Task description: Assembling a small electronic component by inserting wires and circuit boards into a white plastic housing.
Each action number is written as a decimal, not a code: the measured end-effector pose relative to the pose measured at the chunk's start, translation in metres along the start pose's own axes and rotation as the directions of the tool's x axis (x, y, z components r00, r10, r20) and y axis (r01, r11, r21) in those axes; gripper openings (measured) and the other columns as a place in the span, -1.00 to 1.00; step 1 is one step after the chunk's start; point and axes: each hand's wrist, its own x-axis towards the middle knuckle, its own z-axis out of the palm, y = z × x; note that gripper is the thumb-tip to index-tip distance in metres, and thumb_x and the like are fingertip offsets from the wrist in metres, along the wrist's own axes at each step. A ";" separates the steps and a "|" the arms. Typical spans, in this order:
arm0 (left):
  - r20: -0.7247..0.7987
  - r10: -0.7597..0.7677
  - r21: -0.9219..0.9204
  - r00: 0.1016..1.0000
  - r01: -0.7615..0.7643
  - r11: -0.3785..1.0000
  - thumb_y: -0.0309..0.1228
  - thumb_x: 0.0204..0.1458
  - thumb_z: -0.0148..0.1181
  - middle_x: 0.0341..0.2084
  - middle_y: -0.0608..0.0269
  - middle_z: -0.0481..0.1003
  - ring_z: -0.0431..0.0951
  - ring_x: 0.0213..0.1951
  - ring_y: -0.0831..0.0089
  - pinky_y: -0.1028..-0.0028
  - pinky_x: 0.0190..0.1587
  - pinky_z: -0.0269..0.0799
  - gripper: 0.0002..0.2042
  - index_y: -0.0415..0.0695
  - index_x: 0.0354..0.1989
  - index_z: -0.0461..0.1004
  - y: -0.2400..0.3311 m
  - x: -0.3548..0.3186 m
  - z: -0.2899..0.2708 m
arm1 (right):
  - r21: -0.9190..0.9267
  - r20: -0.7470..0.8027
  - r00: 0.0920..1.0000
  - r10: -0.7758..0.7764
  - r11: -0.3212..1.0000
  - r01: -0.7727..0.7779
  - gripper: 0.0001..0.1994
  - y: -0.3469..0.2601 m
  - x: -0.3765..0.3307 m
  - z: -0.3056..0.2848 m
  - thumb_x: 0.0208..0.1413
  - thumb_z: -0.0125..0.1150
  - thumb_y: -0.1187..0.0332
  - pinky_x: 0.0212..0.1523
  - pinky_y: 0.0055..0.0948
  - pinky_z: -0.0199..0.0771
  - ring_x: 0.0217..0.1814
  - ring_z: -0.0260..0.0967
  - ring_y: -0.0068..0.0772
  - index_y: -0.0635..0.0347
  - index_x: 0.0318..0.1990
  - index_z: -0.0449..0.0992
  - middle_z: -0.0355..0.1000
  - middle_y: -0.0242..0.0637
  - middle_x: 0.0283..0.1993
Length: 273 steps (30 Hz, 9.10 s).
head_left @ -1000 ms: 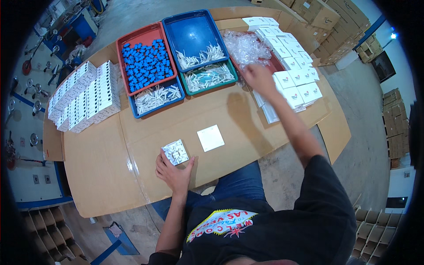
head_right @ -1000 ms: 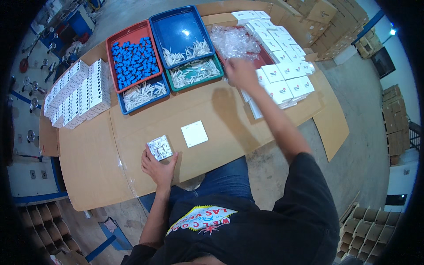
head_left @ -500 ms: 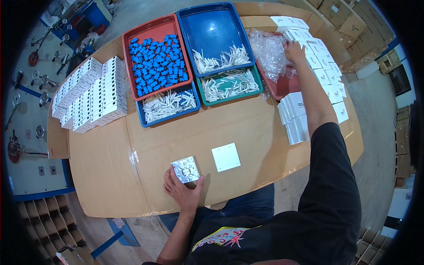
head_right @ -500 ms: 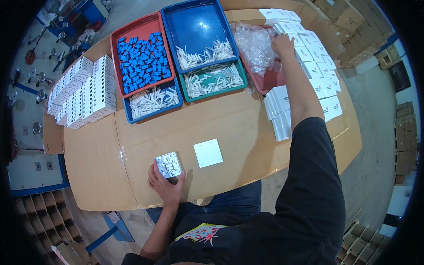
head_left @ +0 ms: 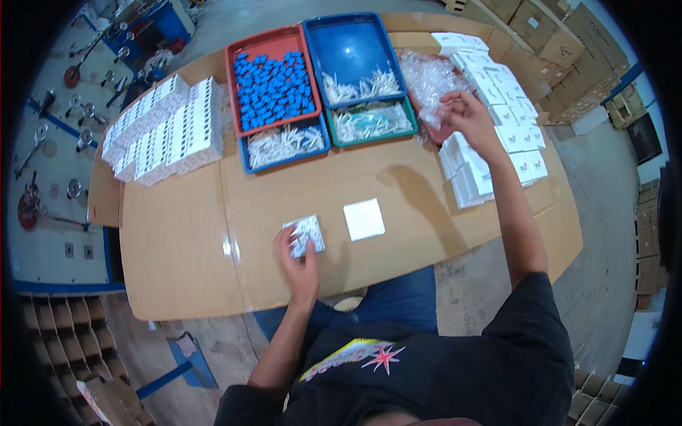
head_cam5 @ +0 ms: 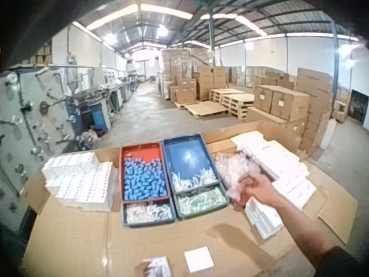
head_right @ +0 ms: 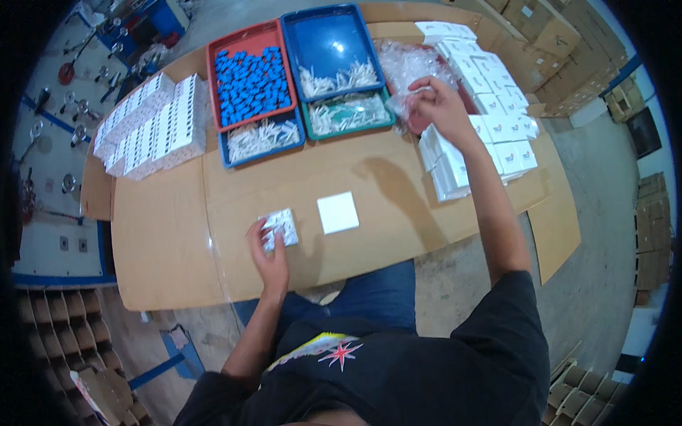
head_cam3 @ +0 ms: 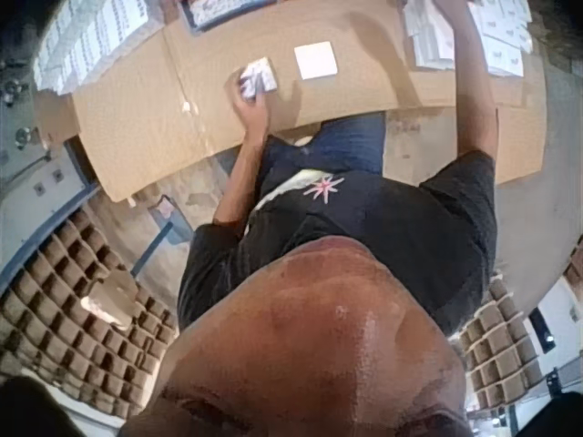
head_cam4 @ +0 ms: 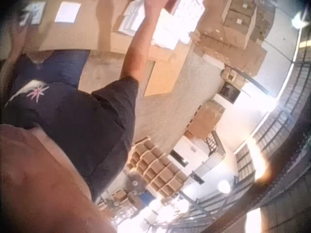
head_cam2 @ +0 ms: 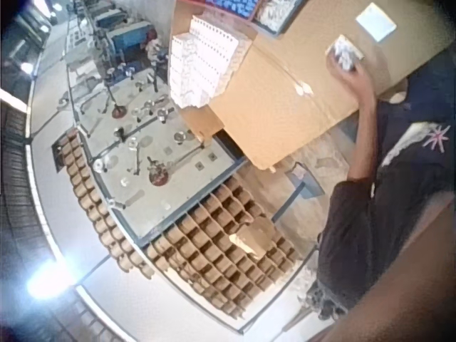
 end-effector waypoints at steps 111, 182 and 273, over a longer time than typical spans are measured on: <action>0.252 -0.397 -0.629 0.883 0.461 0.626 -0.28 0.30 0.24 -0.27 0.37 0.58 0.54 -0.23 0.63 0.53 -0.18 0.46 -0.79 -0.17 -0.10 0.62 0.067 -0.036 -0.011 | 0.217 -0.027 0.998 -0.063 0.974 0.067 -0.82 -0.030 -0.201 0.274 0.14 0.23 0.63 -0.11 -0.51 0.62 -0.09 0.54 -0.47 0.34 -0.10 0.52 0.51 -0.21 -0.06; 0.298 -0.032 -0.174 0.954 0.087 0.981 -0.41 0.15 0.36 -0.21 0.22 0.65 0.60 -0.13 0.48 0.46 -0.01 0.48 -0.74 -0.23 -0.03 0.58 0.020 -0.016 -0.033 | 0.089 0.180 0.975 0.131 0.985 -0.149 -0.65 0.011 -0.171 0.233 0.47 0.02 0.22 0.04 -0.48 0.50 0.00 0.52 -0.51 0.27 0.17 0.52 0.59 -0.29 0.01; -0.022 0.308 0.165 0.951 -0.301 0.939 -0.31 -0.04 0.49 -0.13 0.17 0.58 0.54 -0.07 0.18 0.26 0.01 0.40 -0.59 -0.13 0.00 0.58 -0.028 -0.015 -0.048 | 0.051 0.449 0.872 0.197 0.968 -0.245 -0.91 0.036 -0.126 0.310 0.23 0.32 0.46 -0.37 -0.61 0.48 -0.38 0.47 -0.64 0.29 -0.19 0.60 0.56 -0.37 -0.35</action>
